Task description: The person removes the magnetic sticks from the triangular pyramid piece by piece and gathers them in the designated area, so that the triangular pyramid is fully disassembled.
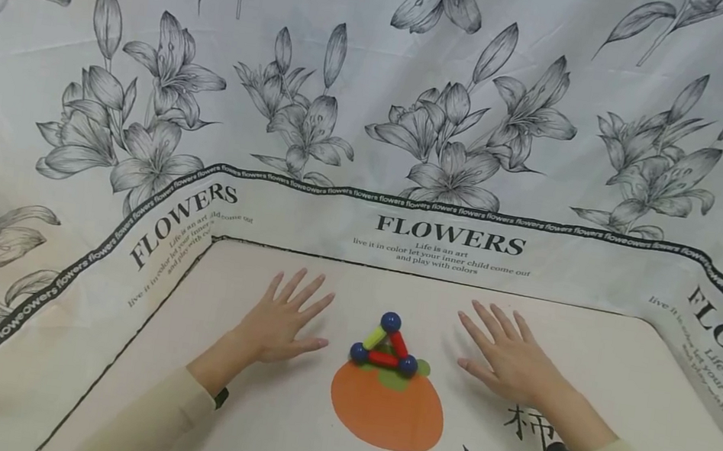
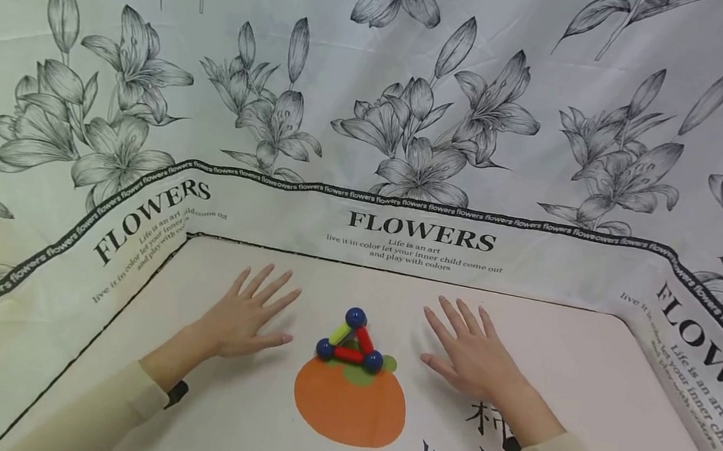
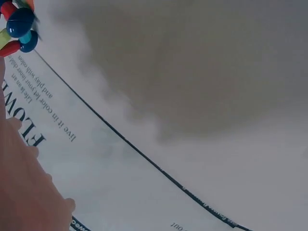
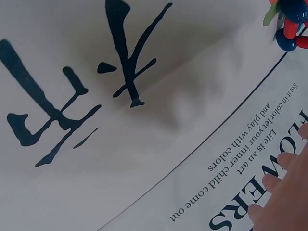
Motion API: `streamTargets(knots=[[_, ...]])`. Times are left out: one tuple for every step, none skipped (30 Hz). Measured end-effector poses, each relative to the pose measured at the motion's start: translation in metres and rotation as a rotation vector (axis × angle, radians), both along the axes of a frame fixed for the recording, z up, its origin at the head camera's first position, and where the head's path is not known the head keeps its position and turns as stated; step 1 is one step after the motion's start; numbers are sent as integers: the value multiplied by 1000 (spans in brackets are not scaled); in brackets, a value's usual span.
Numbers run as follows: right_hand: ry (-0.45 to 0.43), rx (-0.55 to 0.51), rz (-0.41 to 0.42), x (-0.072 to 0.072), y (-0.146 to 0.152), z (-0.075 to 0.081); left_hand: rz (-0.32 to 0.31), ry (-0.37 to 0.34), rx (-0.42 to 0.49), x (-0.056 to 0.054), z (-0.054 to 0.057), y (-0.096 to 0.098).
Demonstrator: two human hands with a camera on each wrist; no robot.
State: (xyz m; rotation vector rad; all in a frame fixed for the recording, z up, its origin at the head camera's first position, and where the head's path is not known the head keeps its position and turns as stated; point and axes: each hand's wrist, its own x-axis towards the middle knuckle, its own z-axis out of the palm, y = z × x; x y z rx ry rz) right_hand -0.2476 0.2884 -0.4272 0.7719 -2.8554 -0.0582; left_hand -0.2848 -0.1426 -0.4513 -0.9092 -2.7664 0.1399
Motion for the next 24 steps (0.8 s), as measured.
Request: streamTargets(knots=[[-6, -5, 2, 0, -2, 0, 1, -5, -1, 0, -1, 1], [-7, -6, 4, 0, -4, 0, 5, -14, -4, 0, -1, 3], [-10, -9, 5, 0, -6, 0, 7, -23, -2, 0, -1, 4], [-9, -15, 8, 0, -8, -1, 8, -30, 6, 0, -1, 5], [-11, -21, 12, 0, -10, -1, 8, -38, 13, -1, -2, 6], [-17, -34, 18, -1, -12, -2, 5, -48, 28, -1, -2, 7], [-26, -50, 24, -1, -14, -2, 3, -60, 40, -1, -1, 7], [-35, -65, 31, -1, -17, -3, 0, -76, 55, -1, -2, 8], [-44, -82, 38, -2, -19, -4, -3, -97, 71, -2, -1, 9], [-53, -101, 46, -2, -21, -5, -7, -118, 85, -2, -1, 11], [-62, -115, 52, -2, -23, -6, -9, -136, 95, -3, -1, 12], [-68, -131, 59, -2, -25, -7, -13, -153, 109, -3, -1, 13], [-69, -140, 66, -2, -27, -8, -16, -165, 119, -3, -2, 14], [-67, -148, 73, -2, -28, -9, -21, -179, 138, -4, -2, 16], [-61, -158, 82, -2, -30, -10, -25, -184, 149, -4, -2, 17], [-59, -168, 88, -1, -31, -10, -31, -187, 162, -4, -3, 19], [-60, -182, 92, -1, -33, -11, -37, -192, 177, -4, -3, 20], [-62, -200, 97, 0, -35, -11, -45, -197, 196, -5, -4, 22], [-66, -218, 99, 0, -36, -12, -53, -201, 214, -5, -4, 24], [-74, -239, 98, 0, -38, -12, -64, -203, 235, -5, -5, 26], [-84, -263, 96, 1, -40, -12, -70, -208, 247, -6, -5, 27], [-99, -287, 92, 1, -43, -12, -74, -219, 268, -6, -6, 29], [-111, -312, 90, 1, -45, -13, -77, -230, 289, -6, -6, 30], [-123, -338, 88, 1, -47, -13, -78, -241, 312, -5, -7, 32]])
